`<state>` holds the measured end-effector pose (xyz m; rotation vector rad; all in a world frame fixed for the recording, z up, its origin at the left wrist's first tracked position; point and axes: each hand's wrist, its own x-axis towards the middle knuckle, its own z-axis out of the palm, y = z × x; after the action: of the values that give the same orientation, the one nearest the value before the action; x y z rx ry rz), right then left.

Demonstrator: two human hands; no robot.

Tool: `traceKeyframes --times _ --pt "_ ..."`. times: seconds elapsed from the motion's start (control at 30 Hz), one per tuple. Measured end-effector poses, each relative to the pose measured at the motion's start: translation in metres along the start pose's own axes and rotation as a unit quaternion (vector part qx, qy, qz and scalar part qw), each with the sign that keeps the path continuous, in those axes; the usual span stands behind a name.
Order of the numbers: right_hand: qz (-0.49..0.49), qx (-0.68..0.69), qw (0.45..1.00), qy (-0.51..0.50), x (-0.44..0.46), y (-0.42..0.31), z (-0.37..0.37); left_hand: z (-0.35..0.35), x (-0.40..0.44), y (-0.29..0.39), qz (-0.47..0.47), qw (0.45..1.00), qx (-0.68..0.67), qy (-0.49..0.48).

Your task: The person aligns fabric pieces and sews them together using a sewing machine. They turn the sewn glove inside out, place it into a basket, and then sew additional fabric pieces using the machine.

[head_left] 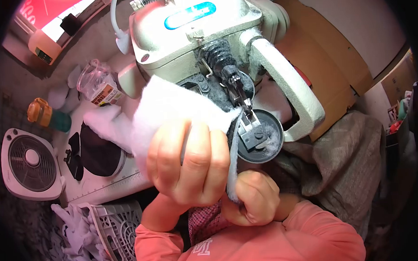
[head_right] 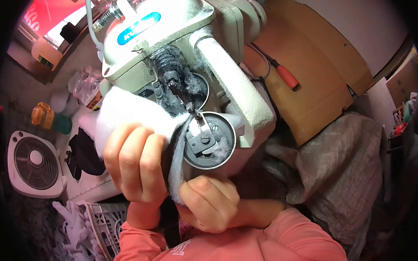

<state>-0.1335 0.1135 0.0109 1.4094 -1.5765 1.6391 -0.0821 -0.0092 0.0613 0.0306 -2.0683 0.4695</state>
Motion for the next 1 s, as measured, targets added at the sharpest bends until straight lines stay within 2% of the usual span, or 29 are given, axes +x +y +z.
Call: traceKeyframes --times 0.07,0.13,0.17,0.23,0.27,0.4,0.47,0.5,0.57,0.7,1.0 --pt "0.008 0.008 1.0 0.0 0.0 -0.002 0.001 -0.004 0.001 -0.004 0.0 1.0 -0.021 -0.018" --pt "0.007 0.013 1.0 -0.002 0.0 -0.001 0.0 -0.005 0.002 -0.01 -0.013 0.989 -0.109 -0.095" --pt "0.005 0.018 1.0 -0.004 0.0 0.0 0.0 -0.003 0.003 -0.011 -0.013 0.989 -0.108 -0.096" --pt "0.007 0.017 1.0 0.005 -0.001 0.0 0.003 0.003 0.003 -0.014 -0.076 0.973 -0.2 -0.083" --pt "0.009 0.015 1.0 0.013 -0.002 0.0 0.004 0.009 0.002 -0.013 -0.093 0.97 -0.221 -0.042" --pt "-0.003 0.021 1.0 0.004 -0.001 0.0 0.003 0.005 0.001 -0.009 -0.101 0.964 -0.242 -0.051" --pt "0.001 0.034 0.999 0.025 -0.001 -0.001 0.005 0.002 0.007 -0.005 -0.236 0.906 -0.347 -0.059" --pt "0.001 0.034 0.999 0.025 -0.002 -0.001 0.005 0.003 0.006 -0.004 -0.236 0.906 -0.346 -0.06" --pt "0.007 0.042 0.999 0.024 -0.002 -0.002 0.005 0.006 0.0 -0.002 -0.342 0.828 -0.442 -0.05" --pt "0.004 0.044 0.998 0.04 -0.001 0.0 0.008 0.012 -0.003 0.0 -0.337 0.823 -0.455 -0.034" --pt "-0.004 0.04 0.999 -0.014 0.004 0.003 0.002 0.004 -0.001 0.001 -0.346 0.802 -0.484 -0.058"
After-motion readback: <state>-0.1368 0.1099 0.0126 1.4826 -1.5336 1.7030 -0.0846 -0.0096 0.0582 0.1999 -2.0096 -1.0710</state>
